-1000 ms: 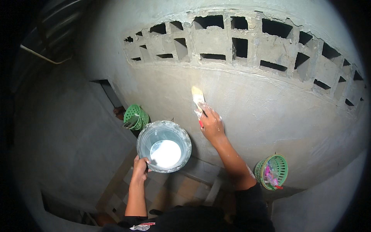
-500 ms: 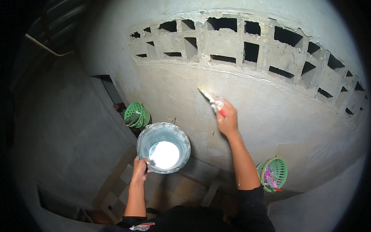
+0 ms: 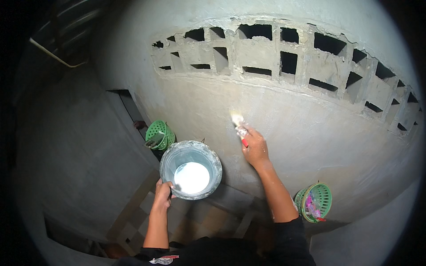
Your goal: The person paints a wall using a brush, dipping the brush into a bucket of white paint and applying it to the concrete surface including around decorative vent blocks.
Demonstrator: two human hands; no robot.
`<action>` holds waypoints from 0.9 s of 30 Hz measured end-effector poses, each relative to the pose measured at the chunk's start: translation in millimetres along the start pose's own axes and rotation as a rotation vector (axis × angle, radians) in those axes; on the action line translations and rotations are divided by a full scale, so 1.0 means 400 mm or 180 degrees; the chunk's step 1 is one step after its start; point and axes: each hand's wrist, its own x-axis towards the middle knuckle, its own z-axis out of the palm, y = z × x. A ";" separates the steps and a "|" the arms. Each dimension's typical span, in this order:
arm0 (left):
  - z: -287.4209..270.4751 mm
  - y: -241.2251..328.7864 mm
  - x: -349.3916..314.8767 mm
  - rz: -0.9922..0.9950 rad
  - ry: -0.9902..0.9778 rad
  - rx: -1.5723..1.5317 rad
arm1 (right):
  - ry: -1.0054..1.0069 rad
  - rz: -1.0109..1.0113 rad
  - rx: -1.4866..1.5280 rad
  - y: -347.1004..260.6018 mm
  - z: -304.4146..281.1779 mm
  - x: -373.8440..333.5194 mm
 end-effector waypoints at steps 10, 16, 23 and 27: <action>0.026 -0.006 0.010 -0.0019 -0.0151 -0.0016 | -0.0221 -0.0022 -0.0284 0.058 0.131 -0.164; 0.020 -0.010 0.007 0.0061 -0.0047 0.0006 | 0.0133 0.0292 0.0273 -0.011 0.015 -0.010; 0.024 -0.033 0.019 0.0010 -0.0091 -0.0052 | 0.0226 -0.0236 -0.0498 0.034 0.058 -0.084; 0.046 -0.022 0.004 -0.0013 -0.0142 -0.0081 | -0.0722 -0.0423 -0.0219 0.080 0.120 -0.142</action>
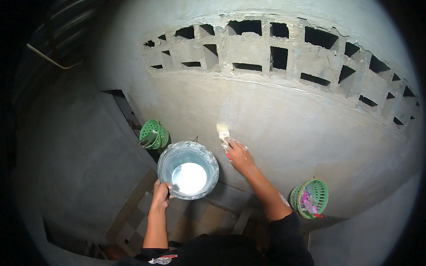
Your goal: The person paints a wall using a brush, dipping the brush into a bucket of white paint and applying it to the concrete surface including around decorative vent blocks.
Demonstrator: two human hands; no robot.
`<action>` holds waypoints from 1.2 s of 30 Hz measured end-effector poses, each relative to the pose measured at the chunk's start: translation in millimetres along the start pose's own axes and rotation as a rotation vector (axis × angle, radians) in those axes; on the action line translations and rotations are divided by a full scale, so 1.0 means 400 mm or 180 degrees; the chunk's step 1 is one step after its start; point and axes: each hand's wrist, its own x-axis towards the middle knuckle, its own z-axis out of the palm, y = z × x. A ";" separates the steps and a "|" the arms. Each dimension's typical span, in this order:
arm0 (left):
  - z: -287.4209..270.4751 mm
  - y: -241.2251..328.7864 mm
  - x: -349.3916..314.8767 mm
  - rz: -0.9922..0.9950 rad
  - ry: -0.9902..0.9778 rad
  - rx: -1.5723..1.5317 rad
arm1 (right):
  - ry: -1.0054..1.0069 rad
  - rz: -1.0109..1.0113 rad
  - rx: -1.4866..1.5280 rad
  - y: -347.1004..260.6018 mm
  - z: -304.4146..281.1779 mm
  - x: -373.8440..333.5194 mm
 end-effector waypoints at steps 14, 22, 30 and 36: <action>-0.013 -0.004 -0.010 -0.0010 0.0082 0.0045 | 0.0133 -0.0001 0.0306 0.046 -0.165 0.164; -0.036 -0.018 -0.002 0.0089 0.0148 0.0022 | -0.0551 0.0739 0.1048 0.040 -0.218 0.252; -0.042 -0.053 0.021 -0.0037 0.0139 0.0130 | 0.0148 -0.0899 -0.1013 0.060 -0.168 0.147; -0.027 -0.044 0.016 -0.0017 0.0056 -0.0046 | -0.1775 -0.0162 -0.0544 0.035 -0.022 0.045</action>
